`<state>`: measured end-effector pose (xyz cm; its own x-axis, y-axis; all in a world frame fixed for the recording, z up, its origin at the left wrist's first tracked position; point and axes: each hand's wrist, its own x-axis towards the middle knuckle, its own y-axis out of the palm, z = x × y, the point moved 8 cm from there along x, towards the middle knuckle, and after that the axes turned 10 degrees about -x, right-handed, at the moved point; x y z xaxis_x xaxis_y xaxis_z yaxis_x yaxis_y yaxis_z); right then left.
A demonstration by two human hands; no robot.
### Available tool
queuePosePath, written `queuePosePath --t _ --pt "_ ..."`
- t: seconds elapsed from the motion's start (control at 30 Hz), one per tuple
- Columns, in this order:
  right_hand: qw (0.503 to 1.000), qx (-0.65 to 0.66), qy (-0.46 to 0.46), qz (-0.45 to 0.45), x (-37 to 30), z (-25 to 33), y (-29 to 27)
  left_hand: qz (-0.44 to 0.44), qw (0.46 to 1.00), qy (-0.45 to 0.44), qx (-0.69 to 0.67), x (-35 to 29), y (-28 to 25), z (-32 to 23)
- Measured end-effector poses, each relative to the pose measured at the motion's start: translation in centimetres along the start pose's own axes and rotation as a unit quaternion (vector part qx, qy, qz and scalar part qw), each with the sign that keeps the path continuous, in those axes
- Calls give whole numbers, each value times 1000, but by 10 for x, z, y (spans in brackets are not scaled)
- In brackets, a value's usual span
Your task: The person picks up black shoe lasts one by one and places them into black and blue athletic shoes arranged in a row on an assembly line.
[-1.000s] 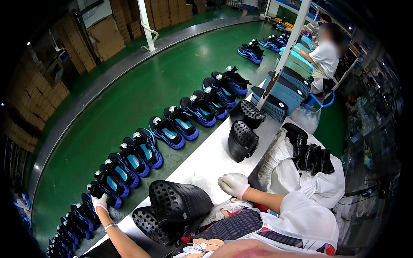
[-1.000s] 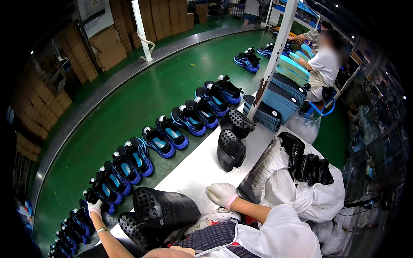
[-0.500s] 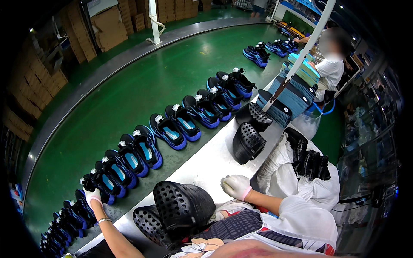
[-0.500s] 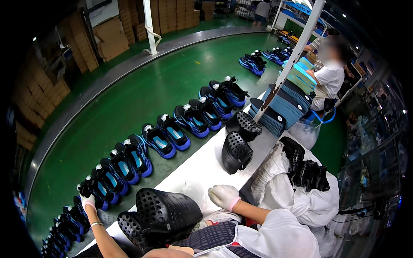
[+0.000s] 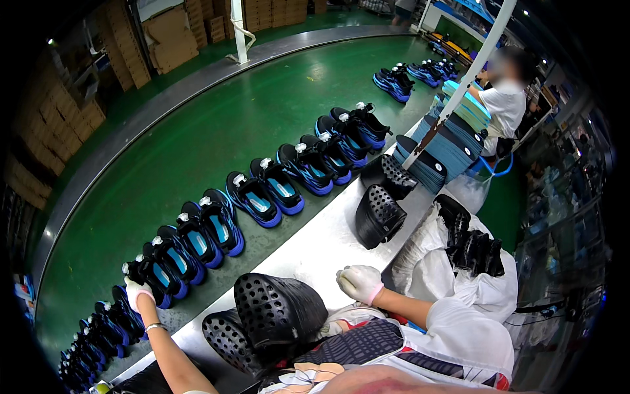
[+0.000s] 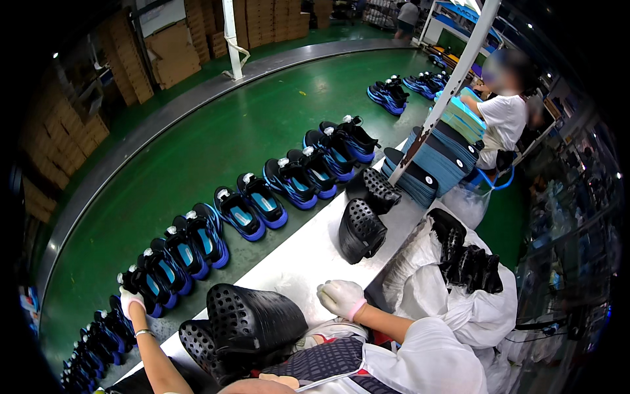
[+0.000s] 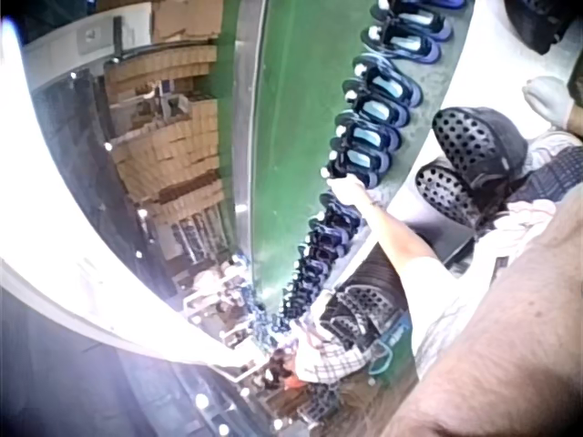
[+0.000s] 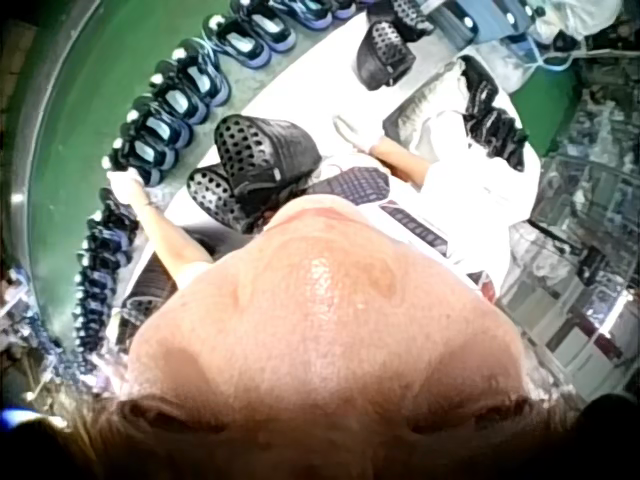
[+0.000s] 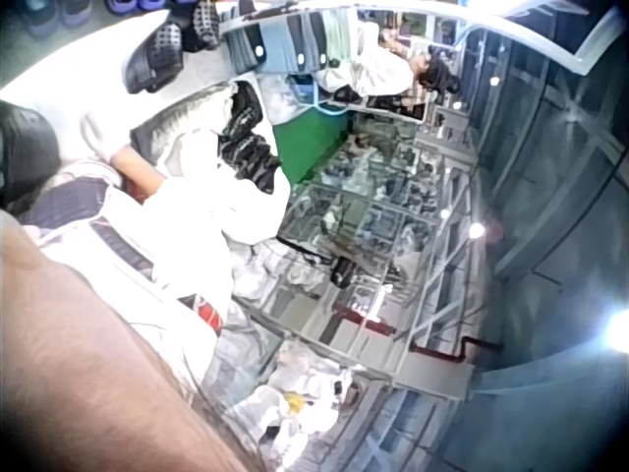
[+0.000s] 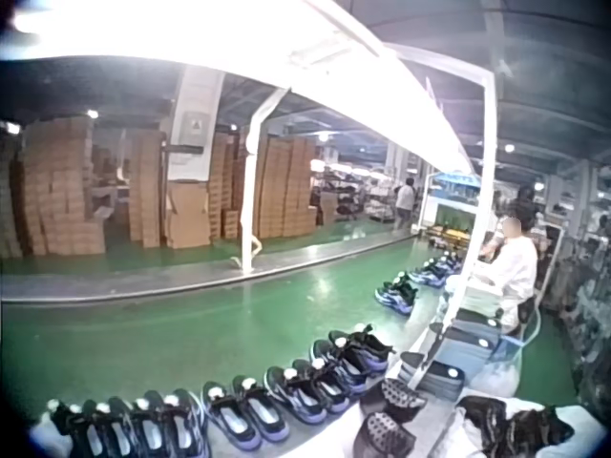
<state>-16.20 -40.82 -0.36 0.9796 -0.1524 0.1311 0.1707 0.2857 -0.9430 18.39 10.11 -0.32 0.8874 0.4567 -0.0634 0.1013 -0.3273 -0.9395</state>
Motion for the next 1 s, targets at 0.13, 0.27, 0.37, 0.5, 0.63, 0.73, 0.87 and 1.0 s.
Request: queuePosePath --t 0.13,0.27,0.37,0.5,0.63,0.73,0.87,1.0 --pt "1000 -14 0 16 1 -1 0 32 999 6 -6 43 22 32" --pt "1000 -3 22 7 6 2 -6 43 998 18 -45 50 28 42" --pt "999 3 28 -38 1 -3 -8 32 999 16 -15 26 21 17" --pt "999 1 20 -26 3 2 -5 0 999 28 -27 21 10 22" --pt "1000 -7 10 -2 2 1 0 -6 999 29 -26 23 11 27" --pt "1000 -5 15 7 2 -1 2 -12 999 23 -22 21 9 25" --pt "1000 0 13 -7 1 -7 2 -30 999 28 -35 22 13 28" --pt "1000 -11 10 5 6 -4 2 51 990 87 -94 64 38 58"
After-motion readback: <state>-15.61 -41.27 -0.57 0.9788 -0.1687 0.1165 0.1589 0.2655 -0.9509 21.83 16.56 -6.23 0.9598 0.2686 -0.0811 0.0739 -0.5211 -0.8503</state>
